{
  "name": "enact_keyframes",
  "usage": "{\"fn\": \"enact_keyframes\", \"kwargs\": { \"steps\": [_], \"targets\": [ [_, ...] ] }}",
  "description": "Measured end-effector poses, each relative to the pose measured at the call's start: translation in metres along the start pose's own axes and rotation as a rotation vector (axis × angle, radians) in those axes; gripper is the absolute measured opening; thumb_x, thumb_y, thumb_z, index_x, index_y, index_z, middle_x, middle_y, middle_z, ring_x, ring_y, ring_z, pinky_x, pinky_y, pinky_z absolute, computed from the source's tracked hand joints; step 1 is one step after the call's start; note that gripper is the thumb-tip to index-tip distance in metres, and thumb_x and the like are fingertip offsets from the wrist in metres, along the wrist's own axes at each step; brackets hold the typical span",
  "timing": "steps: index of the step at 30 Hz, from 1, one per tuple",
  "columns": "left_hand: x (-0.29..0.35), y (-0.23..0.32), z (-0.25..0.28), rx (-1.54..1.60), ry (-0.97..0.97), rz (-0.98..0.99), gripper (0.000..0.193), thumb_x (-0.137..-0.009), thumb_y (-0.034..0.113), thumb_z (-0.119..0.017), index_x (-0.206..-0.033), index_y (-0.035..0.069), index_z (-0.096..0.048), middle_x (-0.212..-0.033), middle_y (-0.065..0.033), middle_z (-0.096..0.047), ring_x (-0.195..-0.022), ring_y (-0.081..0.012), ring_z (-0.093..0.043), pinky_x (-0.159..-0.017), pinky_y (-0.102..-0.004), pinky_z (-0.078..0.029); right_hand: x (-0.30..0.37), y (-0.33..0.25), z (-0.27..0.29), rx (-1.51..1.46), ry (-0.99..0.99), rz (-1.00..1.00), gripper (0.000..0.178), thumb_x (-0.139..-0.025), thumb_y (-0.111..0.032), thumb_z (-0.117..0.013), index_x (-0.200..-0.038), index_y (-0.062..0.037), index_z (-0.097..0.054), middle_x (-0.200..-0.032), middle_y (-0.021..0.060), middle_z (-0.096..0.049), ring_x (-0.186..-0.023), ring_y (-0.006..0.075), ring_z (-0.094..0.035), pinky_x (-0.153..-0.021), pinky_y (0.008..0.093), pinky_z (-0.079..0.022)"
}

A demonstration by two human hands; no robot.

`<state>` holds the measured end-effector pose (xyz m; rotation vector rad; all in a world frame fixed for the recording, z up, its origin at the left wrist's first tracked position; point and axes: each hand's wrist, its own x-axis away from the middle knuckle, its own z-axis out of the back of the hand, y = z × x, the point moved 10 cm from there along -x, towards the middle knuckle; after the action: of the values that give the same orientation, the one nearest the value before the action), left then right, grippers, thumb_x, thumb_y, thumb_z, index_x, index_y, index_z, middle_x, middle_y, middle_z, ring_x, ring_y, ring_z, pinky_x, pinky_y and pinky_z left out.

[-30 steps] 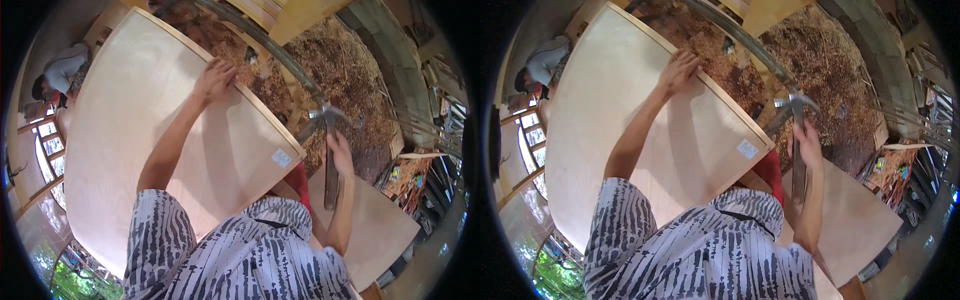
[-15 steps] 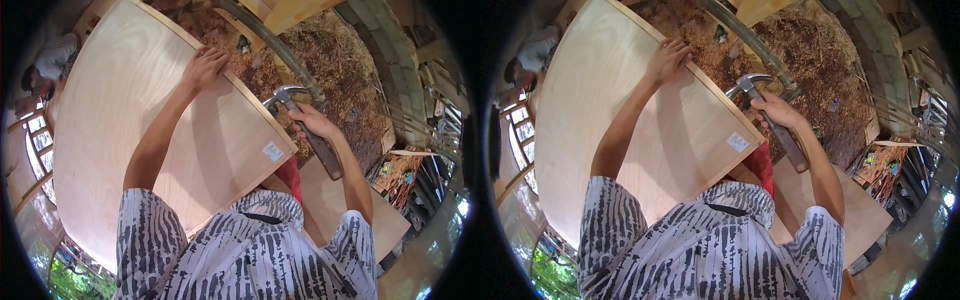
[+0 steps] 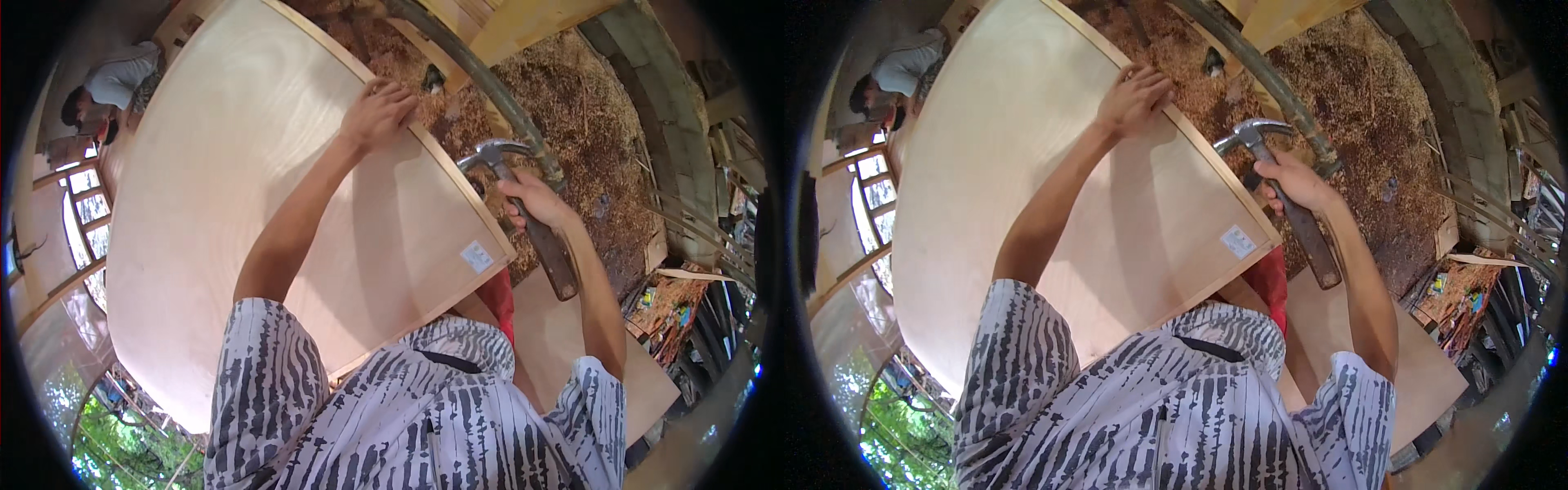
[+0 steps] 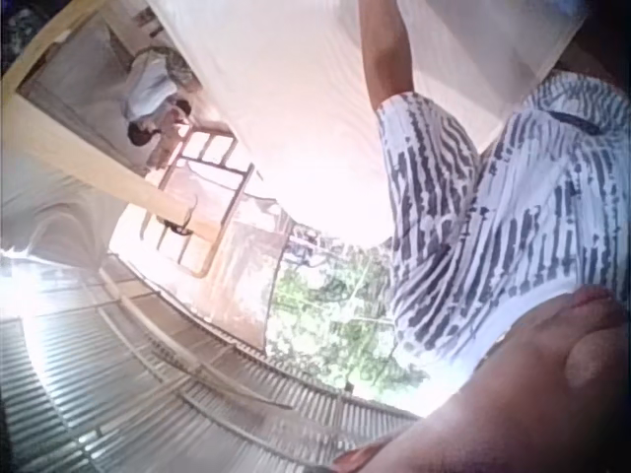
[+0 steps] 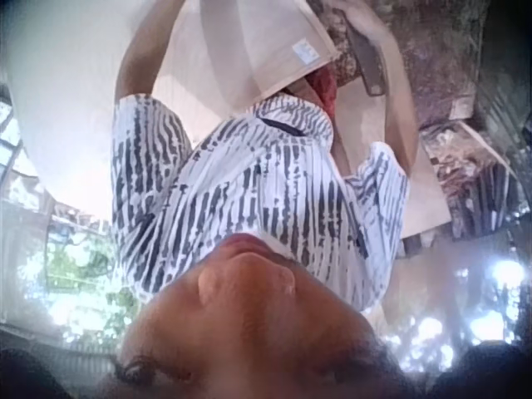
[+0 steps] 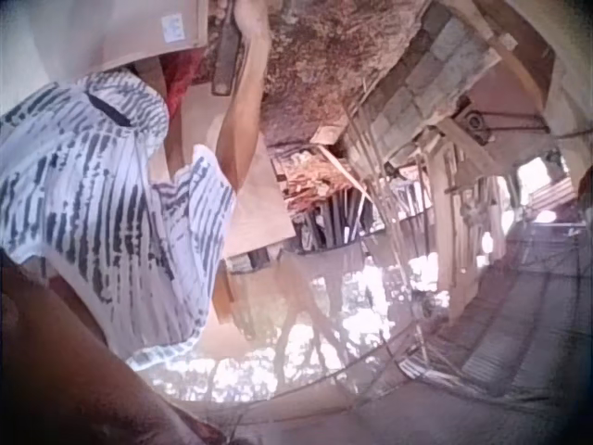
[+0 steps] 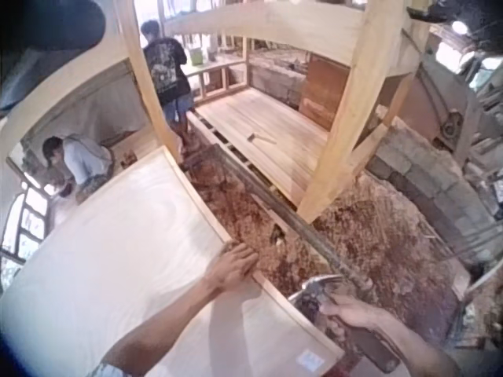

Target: The person uses a hammer to nail a large plywood board to a wooden frame, then aligns and nails another smaller wooden frame component. The person also handles a small yellow basket to pick up nails.

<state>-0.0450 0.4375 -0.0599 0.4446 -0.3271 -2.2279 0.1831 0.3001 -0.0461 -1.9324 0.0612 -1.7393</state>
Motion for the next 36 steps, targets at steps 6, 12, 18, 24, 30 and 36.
{"fn": "enact_keyframes", "kwargs": {
  "steps": [6, 12, 18, 24, 30, 36],
  "targets": [
    [-0.006, 0.010, -0.011, -0.007, -0.100, 0.024, 0.019, -0.098, 0.031, -0.056, -0.105, 0.016, -0.064, -0.110, -0.0024, -0.066, -0.120, -0.0184, -0.057, -0.114, -0.0457, -0.034, 0.018, 0.023, 0.000, -0.110, 0.025, 0.088, 0.024, -0.106, -0.028, -0.055, -0.123, -0.0129, -0.049, -0.068, -0.0029, -0.049, -0.051, 0.0090, -0.048, -0.045, 0.0280, -0.043],
    [0.013, -0.013, -0.052, -0.166, -0.018, 0.053, 0.028, -0.099, 0.028, -0.057, -0.122, 0.017, -0.069, -0.123, -0.0056, -0.069, -0.128, -0.0244, -0.057, -0.118, -0.0478, -0.030, 0.041, 0.076, 0.028, -0.254, 0.134, 0.166, 0.028, -0.106, -0.025, -0.057, -0.129, -0.0118, -0.049, -0.068, -0.0016, -0.050, -0.051, 0.0091, -0.049, -0.046, 0.0269, -0.042],
    [-0.008, 0.051, -0.016, 0.020, 0.103, -0.055, 0.016, -0.100, 0.023, -0.057, -0.101, 0.010, -0.065, -0.101, -0.0048, -0.067, -0.111, -0.0245, -0.060, -0.109, -0.0453, -0.038, 0.103, 0.164, 0.062, -0.326, 0.282, 0.182, 0.021, -0.105, -0.024, -0.060, -0.115, -0.0093, -0.049, -0.070, 0.0015, -0.055, -0.052, 0.0124, -0.054, -0.047, 0.0298, -0.045],
    [-0.001, 0.092, -0.018, -0.034, 0.138, -0.071, 0.015, -0.098, 0.022, -0.059, -0.106, 0.011, -0.066, -0.107, -0.0058, -0.067, -0.114, -0.0260, -0.061, -0.112, -0.0475, -0.037, 0.147, 0.242, 0.065, -0.514, 0.375, 0.159, 0.019, -0.105, -0.024, -0.059, -0.114, -0.0105, -0.049, -0.070, 0.0019, -0.055, -0.052, 0.0128, -0.054, -0.047, 0.0300, -0.046],
    [0.032, 0.232, -0.090, 0.011, 0.001, -0.183, 0.033, -0.099, 0.039, -0.061, -0.113, 0.012, -0.071, -0.124, -0.0105, -0.067, -0.127, -0.0286, -0.056, -0.117, -0.0491, -0.032, 0.153, 0.250, 0.055, -0.208, 0.553, 0.228, 0.027, -0.106, -0.027, -0.056, -0.126, -0.0093, -0.050, -0.068, 0.0043, -0.057, -0.052, 0.0145, -0.056, -0.050, 0.0324, -0.048],
    [0.027, 0.234, -0.096, 0.099, -0.165, -0.065, 0.029, -0.099, 0.040, -0.060, -0.097, 0.012, -0.068, -0.100, -0.0050, -0.069, -0.110, -0.0241, -0.061, -0.103, -0.0452, -0.038, 0.167, 0.185, 0.001, 0.590, 0.900, 0.477, 0.031, -0.103, -0.028, -0.059, -0.121, -0.0041, -0.051, -0.077, 0.0255, -0.067, -0.067, 0.0476, -0.065, -0.059, 0.0562, -0.050]
  ]
}}
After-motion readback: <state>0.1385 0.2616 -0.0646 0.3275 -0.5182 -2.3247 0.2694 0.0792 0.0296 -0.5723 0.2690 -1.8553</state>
